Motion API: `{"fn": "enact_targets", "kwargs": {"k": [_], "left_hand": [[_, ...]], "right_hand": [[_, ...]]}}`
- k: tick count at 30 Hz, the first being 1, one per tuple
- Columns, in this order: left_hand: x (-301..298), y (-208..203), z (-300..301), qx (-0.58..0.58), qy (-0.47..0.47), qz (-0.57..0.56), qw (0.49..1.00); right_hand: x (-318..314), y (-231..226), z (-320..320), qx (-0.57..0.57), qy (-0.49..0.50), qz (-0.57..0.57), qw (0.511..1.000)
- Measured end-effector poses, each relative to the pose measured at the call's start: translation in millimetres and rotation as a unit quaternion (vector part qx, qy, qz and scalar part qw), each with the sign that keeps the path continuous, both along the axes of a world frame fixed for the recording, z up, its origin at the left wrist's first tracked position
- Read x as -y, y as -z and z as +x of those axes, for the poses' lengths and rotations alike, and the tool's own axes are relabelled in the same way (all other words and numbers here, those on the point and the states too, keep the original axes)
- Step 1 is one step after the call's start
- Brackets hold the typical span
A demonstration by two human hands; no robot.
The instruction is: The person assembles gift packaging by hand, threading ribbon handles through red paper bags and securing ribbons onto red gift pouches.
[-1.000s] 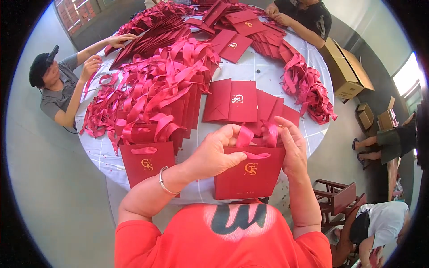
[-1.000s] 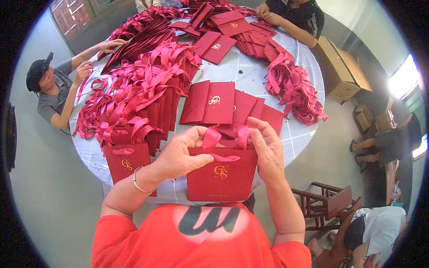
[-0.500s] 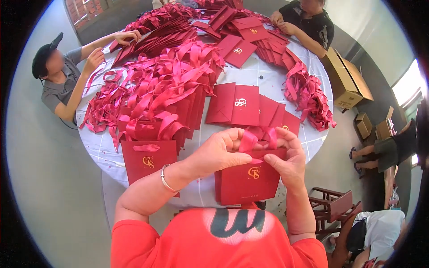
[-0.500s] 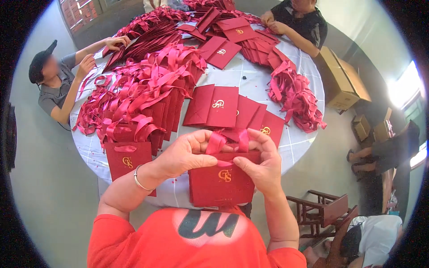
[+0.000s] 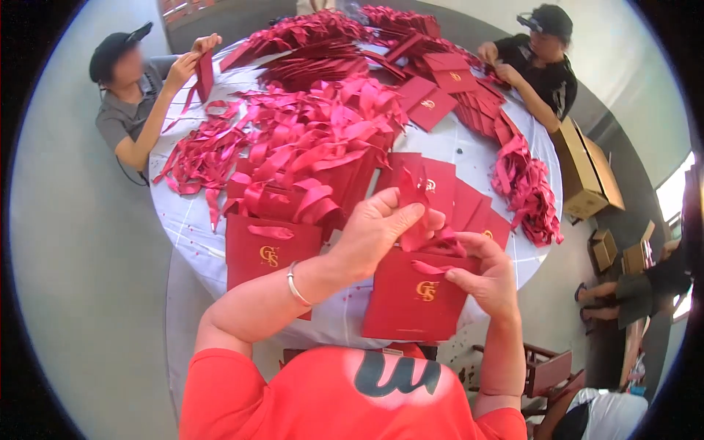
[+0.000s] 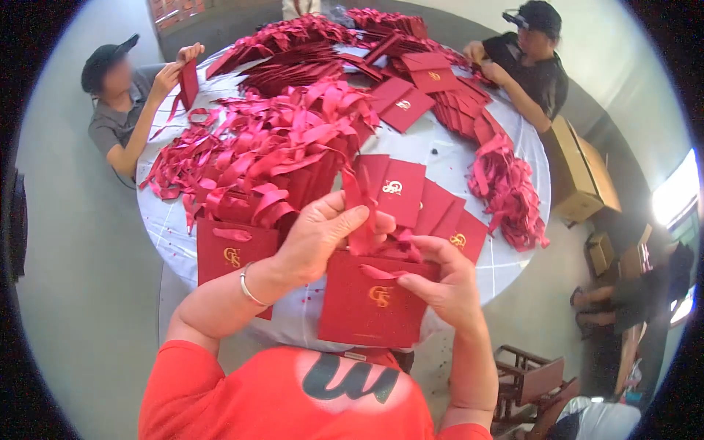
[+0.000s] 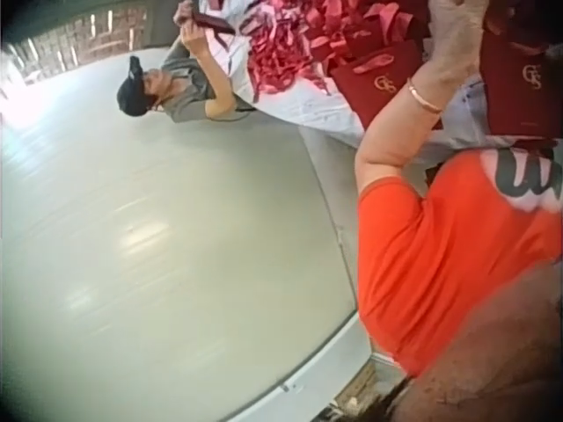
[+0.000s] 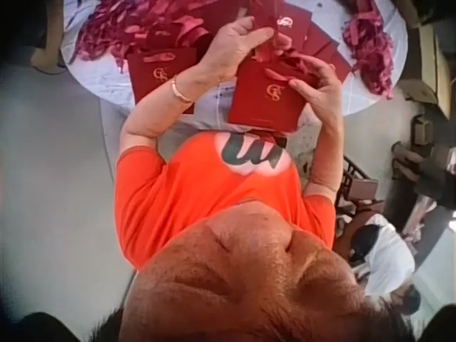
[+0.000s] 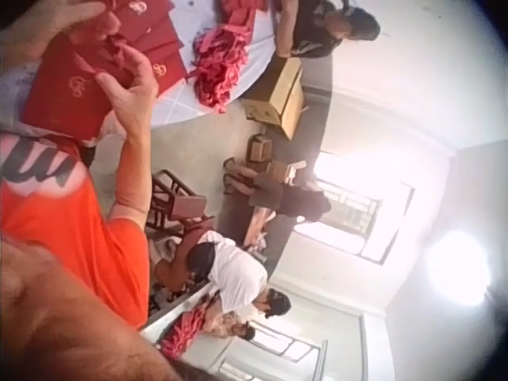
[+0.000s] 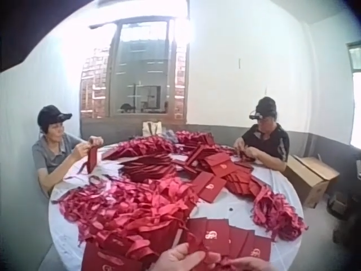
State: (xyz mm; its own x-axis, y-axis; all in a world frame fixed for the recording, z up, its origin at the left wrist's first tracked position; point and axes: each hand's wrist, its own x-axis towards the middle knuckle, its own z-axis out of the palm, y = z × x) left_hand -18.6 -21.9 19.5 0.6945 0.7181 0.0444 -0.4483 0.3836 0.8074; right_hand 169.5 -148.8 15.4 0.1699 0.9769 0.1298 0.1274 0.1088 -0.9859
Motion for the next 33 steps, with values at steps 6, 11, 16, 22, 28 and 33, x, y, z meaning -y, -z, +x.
{"fn": "enact_targets", "kwargs": {"k": [6, 11, 16, 22, 28, 33], "left_hand": [[14.0, 14.8, 6.6, -0.107, -0.092, 0.064, 0.988], [25.1, 18.2, 5.8, -0.161, 0.077, 0.197, 0.964], [22.4, 21.7, 4.3, -0.234, 0.001, 0.212, 0.949], [21.4, 33.4, 5.6, -0.262, 0.04, 0.321, 0.909], [27.7, 28.6, 1.4, -0.278, 0.058, 0.482, 0.829], [23.0, 30.9, -1.0, -0.277, 0.049, 0.467, 0.839]], "right_hand": [[-24.9, -46.1, 37.2, 0.147, 0.198, 0.107, 0.963], [-46.3, -81.6, 23.6, 0.125, 0.198, 0.178, 0.956], [-87.0, -109.1, 29.5, 0.237, 0.227, 0.22, 0.919], [-179.1, -110.6, 96.2, 0.298, 0.217, 0.296, 0.881], [-260.2, -37.4, 137.7, 0.137, 0.173, 0.108, 0.969], [-310.0, -8.3, 150.2, 0.049, 0.167, 0.11, 0.979]]}}
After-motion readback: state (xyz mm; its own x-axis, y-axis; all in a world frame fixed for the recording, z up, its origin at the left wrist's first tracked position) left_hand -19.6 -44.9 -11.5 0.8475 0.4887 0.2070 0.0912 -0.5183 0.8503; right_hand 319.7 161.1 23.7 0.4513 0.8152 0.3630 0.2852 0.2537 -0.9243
